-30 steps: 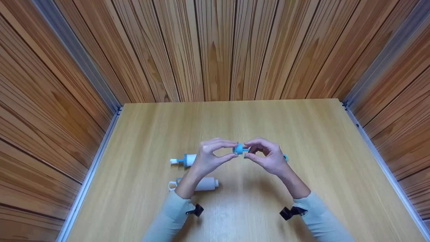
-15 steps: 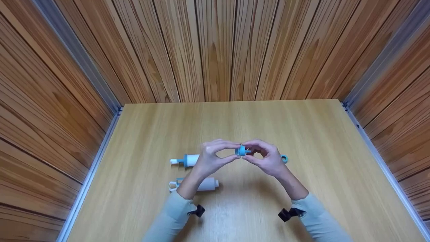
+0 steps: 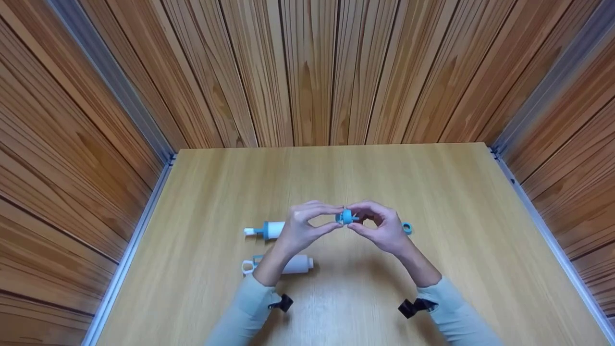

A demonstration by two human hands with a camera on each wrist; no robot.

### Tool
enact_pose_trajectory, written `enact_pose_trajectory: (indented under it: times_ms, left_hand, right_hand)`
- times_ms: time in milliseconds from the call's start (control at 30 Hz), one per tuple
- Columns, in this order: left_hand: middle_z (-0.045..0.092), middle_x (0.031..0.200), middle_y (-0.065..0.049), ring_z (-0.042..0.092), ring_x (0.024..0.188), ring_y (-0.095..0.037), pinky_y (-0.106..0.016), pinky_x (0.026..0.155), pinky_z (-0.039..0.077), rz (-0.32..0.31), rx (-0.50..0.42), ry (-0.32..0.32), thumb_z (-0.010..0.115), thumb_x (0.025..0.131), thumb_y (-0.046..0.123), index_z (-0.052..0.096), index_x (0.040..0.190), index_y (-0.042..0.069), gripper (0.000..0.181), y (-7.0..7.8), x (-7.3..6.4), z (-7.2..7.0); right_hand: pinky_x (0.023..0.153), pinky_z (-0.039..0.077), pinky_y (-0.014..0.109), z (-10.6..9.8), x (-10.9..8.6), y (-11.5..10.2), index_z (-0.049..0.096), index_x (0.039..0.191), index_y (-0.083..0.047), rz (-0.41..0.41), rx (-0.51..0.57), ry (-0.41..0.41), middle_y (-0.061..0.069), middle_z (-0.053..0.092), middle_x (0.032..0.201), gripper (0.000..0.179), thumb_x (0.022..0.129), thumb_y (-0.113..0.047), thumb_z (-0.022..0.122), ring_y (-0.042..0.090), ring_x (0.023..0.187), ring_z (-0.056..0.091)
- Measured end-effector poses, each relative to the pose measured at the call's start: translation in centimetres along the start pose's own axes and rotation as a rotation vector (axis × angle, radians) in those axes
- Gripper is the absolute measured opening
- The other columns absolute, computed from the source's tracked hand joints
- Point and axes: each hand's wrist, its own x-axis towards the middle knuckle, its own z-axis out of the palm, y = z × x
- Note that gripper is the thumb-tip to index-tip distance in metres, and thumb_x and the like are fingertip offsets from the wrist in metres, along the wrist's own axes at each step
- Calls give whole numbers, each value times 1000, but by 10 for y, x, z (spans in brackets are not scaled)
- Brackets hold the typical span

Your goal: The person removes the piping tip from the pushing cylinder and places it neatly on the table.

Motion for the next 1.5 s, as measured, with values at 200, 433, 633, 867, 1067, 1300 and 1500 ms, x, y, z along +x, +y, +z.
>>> enact_pose_trajectory:
  times_ms: [200, 433, 633, 867, 1067, 1300, 1500]
  left_hand:
    - [88, 120, -11, 84, 111, -29, -41, 104, 68, -3, 34, 5, 90, 95, 9, 86, 123, 3, 29, -1, 0, -1]
    - [89, 114, -12, 84, 106, -28, -39, 99, 70, 5, 69, 3, 91, 95, 10, 87, 120, 3, 27, -1, -1, -2]
    - [89, 113, -12, 84, 105, -28, -39, 99, 70, -10, 74, -4, 91, 95, 10, 87, 119, 4, 26, 0, -1, -3]
    - [89, 113, -12, 84, 105, -28, -38, 98, 70, -4, 73, 3, 91, 95, 10, 87, 120, 4, 26, 0, -1, -3]
    - [89, 110, -11, 84, 101, -27, -37, 96, 70, -4, 47, 18, 91, 95, 9, 87, 119, 3, 25, -2, -2, -4]
    - [89, 111, -11, 85, 104, -28, -38, 98, 70, -5, 35, 19, 90, 95, 9, 87, 119, 3, 25, -3, -3, -5]
    - [89, 111, -11, 85, 103, -28, -38, 97, 70, 2, 38, 21, 90, 95, 8, 87, 119, 3, 25, -3, -4, -5]
  right_hand:
    - [87, 64, 16, -4, 2, 1, 71, 127, 15, -21, 11, 5, -6, 82, 119, 45, 84, 28, 78, 1, 98, 74]
    - [88, 64, 16, -7, 3, 1, 69, 128, 17, -55, 28, -6, -4, 82, 121, 47, 84, 31, 75, 2, 98, 75]
    - [87, 64, 16, -8, 3, 1, 70, 129, 16, -48, 13, -5, -4, 81, 120, 48, 83, 30, 77, 2, 97, 74]
    - [88, 65, 17, -9, 2, 0, 70, 128, 17, -39, 22, 1, -6, 82, 121, 47, 83, 30, 77, 2, 97, 76]
    - [87, 64, 17, -15, 0, 1, 71, 127, 17, -18, 18, 21, -8, 82, 116, 47, 83, 30, 76, 2, 93, 75]
    - [86, 63, 15, -26, -4, 1, 70, 128, 17, -23, 5, 33, -8, 81, 118, 47, 84, 31, 75, 2, 94, 75]
    - [86, 63, 16, -33, -6, 1, 70, 127, 18, -35, 0, 41, -5, 81, 113, 47, 83, 32, 74, 3, 94, 75]
